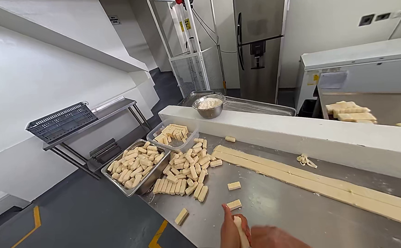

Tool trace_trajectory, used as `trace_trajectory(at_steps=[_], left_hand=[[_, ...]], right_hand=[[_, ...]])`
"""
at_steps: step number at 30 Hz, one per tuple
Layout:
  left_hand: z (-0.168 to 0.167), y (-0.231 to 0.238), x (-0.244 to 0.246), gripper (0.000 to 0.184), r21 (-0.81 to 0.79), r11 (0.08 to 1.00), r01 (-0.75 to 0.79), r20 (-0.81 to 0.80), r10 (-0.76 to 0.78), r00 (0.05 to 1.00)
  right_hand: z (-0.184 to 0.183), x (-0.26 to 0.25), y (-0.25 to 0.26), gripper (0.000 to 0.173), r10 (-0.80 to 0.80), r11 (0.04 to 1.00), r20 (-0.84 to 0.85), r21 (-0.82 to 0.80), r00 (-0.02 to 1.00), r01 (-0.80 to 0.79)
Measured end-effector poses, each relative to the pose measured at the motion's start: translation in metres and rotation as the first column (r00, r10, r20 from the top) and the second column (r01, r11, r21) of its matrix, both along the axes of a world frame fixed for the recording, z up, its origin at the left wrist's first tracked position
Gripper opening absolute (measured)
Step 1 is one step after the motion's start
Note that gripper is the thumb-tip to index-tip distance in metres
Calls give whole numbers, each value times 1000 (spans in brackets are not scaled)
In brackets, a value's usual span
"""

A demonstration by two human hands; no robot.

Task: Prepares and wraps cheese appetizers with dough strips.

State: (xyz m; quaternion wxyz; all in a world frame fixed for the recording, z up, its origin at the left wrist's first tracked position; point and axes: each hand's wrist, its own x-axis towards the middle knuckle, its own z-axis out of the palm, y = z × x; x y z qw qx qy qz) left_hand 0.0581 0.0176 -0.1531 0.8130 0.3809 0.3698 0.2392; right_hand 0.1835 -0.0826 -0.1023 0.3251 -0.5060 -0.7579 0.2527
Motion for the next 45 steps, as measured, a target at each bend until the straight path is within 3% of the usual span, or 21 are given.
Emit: trace_trajectory(at_steps=[3, 5, 9, 12, 16, 21, 23, 24, 26, 27, 29, 31, 33, 34, 35, 37, 38, 40, 42, 43, 45], left_hand=[[14, 2, -4, 77, -101, 995, -25, 15, 26, 1000], [24, -6, -1, 77, -136, 990, -27, 39, 32, 999], [24, -13, -2, 85, -220, 974, 53, 174, -14, 985], [24, -12, -7, 88, -228, 971, 73, 172, -33, 985], [24, -13, -7, 87, -217, 976, 15, 147, 17, 989], [23, -17, -4, 86, -310, 950, 37, 142, 7, 990], [11, -11, -2, 85, -332, 943, -10, 79, 38, 996], [4, -3, -1, 83, -331, 943, -44, 35, 59, 998], [5, 28, 1, 83, -306, 944, -120, -31, 117, 993], [14, 52, 2, 85, -276, 944, -182, -26, 182, 983], [37, 109, 4, 91, -162, 936, -312, 62, 325, 944], [51, 159, 6, 82, -9, 929, -370, 84, 369, 926], [44, 181, 16, 61, 218, 944, -247, -38, 261, 964], [30, 181, 22, 48, 395, 916, -65, -170, 143, 975], [13, 175, 26, 41, 537, 820, 199, -358, 7, 934], [-12, 148, 35, 44, 519, 475, 711, -743, -160, 650], [-19, 130, 41, 50, 445, 348, 825, -836, -169, 522], [-24, 100, 46, 48, 335, 245, 910, -920, -123, 372], [-23, 87, 39, 38, 349, 286, 893, -914, -106, 391], [-23, 84, 30, 37, 397, 368, 841, -869, -145, 473], [-25, 80, 6, 29, 448, 635, 629, -634, -270, 724]], right_hand=[[-14, 10, 9, 79, -192, 980, 0, 49, 981, 191], [-27, 4, 14, 94, -179, 970, -72, 154, 981, 188], [-48, 2, 21, 68, -128, 890, -161, 417, 979, 185], [-56, 4, 22, 55, -127, 858, -147, 480, 981, 183], [-49, 0, 20, 54, -105, 920, -61, 373, 993, 120], [-60, -14, 18, 49, -214, 932, -214, 247, 953, 265], [-69, -17, 20, 53, -276, 941, -284, 115, 918, 319], [-72, -14, 20, 66, -299, 949, -315, 3, 901, 315], [-77, 1, 16, 113, -315, 946, -402, -201, 860, 253], [-80, 10, 13, 125, -353, 932, -432, -243, 830, 270], [-87, 30, -1, 114, -488, 869, -409, -312, 771, 385], [-95, 51, -14, 71, -631, 762, -311, -421, 711, 492], [-100, 68, -22, 39, -681, 685, -188, -505, 708, 525], [-101, 73, -24, 33, -669, 674, -119, -515, 734, 530], [-102, 72, -24, 31, -651, 667, -55, -517, 757, 536], [-106, 62, -17, 34, -625, 672, 38, -482, 780, 562], [-106, 56, -10, 37, -619, 664, 85, -474, 780, 578], [-100, 45, 8, 38, -577, 604, 221, -532, 786, 593], [-93, 38, 25, 29, -495, 577, 301, -587, 815, 567], [-91, 37, 30, 26, -466, 596, 293, -594, 835, 540], [-90, 38, 33, 23, -466, 672, 139, -587, 874, 451]])
